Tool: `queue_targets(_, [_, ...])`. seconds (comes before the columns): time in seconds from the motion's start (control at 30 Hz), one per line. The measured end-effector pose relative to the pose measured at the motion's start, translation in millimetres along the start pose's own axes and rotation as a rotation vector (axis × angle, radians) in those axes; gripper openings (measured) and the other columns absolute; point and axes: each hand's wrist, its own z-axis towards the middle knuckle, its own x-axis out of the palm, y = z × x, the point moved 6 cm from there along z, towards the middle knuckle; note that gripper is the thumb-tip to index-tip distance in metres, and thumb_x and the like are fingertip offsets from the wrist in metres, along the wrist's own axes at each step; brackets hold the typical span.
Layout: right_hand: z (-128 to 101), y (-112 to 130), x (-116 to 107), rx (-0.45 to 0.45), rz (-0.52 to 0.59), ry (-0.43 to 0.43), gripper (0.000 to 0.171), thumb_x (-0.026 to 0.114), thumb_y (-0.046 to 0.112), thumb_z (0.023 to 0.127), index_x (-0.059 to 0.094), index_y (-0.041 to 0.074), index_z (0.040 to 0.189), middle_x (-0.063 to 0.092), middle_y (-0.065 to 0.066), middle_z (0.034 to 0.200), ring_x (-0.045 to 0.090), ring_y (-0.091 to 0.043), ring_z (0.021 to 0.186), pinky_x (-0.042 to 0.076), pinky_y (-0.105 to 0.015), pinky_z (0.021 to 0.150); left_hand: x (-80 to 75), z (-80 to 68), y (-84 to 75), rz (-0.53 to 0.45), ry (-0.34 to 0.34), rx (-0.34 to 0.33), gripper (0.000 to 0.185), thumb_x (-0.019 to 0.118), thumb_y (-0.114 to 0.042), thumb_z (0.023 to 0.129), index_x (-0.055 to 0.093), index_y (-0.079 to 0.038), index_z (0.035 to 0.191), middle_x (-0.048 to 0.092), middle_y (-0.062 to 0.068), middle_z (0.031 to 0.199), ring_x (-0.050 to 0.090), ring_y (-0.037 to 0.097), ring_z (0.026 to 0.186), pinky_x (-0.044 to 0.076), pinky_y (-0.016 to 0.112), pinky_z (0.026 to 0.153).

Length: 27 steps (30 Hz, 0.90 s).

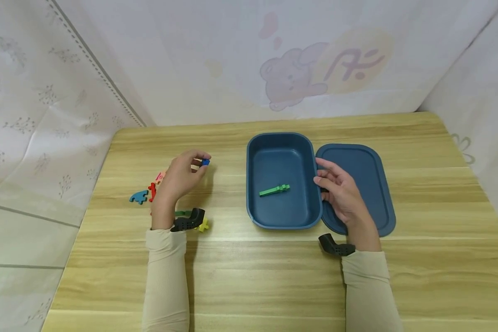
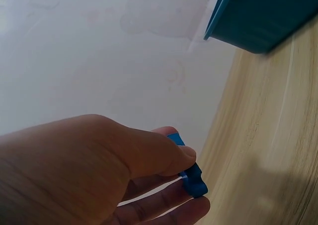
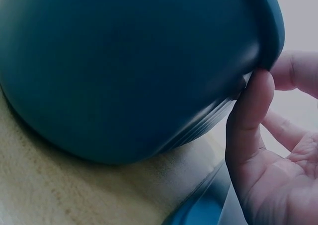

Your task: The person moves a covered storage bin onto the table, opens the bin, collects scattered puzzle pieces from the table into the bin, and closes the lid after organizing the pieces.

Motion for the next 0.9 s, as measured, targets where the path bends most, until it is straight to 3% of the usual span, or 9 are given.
queue_targets(0.33, [-1, 2, 0, 0.003, 0.004, 0.001, 0.056, 0.063, 0.006, 0.105, 0.044, 0.009, 0.158, 0.060, 0.006, 0.108, 0.062, -0.005, 0.087, 0.056, -0.021, 0.060, -1.0, -0.7, -3.9, -0.015, 0.006, 0.005, 0.033, 0.062, -0.009, 0.106, 0.064, -0.002, 0.137, 0.066, 0.014, 0.140, 0.065, 0.037, 0.128, 0.057, 0.053, 0.107])
queue_targets(0.53, [-1, 2, -1, -0.005, -0.001, 0.000, 0.057, 0.063, 0.006, 0.105, 0.043, 0.008, 0.159, 0.060, 0.006, 0.108, 0.061, -0.005, 0.087, 0.056, -0.021, 0.060, -5.2, -1.5, -5.7, -0.019, -0.023, 0.023, 0.033, 0.063, -0.007, 0.105, 0.065, -0.002, 0.137, 0.067, 0.015, 0.139, 0.066, 0.038, 0.128, 0.058, 0.054, 0.106])
queue_targets(0.9, [-1, 1, -1, 0.003, -0.005, 0.007, 0.060, 0.063, 0.007, 0.105, 0.040, 0.007, 0.161, 0.059, 0.007, 0.108, 0.060, -0.006, 0.089, 0.056, -0.021, 0.061, -0.8, -2.2, -21.7, -0.044, 0.010, 0.071, 0.032, 0.063, -0.007, 0.105, 0.065, 0.000, 0.136, 0.068, 0.014, 0.139, 0.066, 0.037, 0.128, 0.058, 0.052, 0.107])
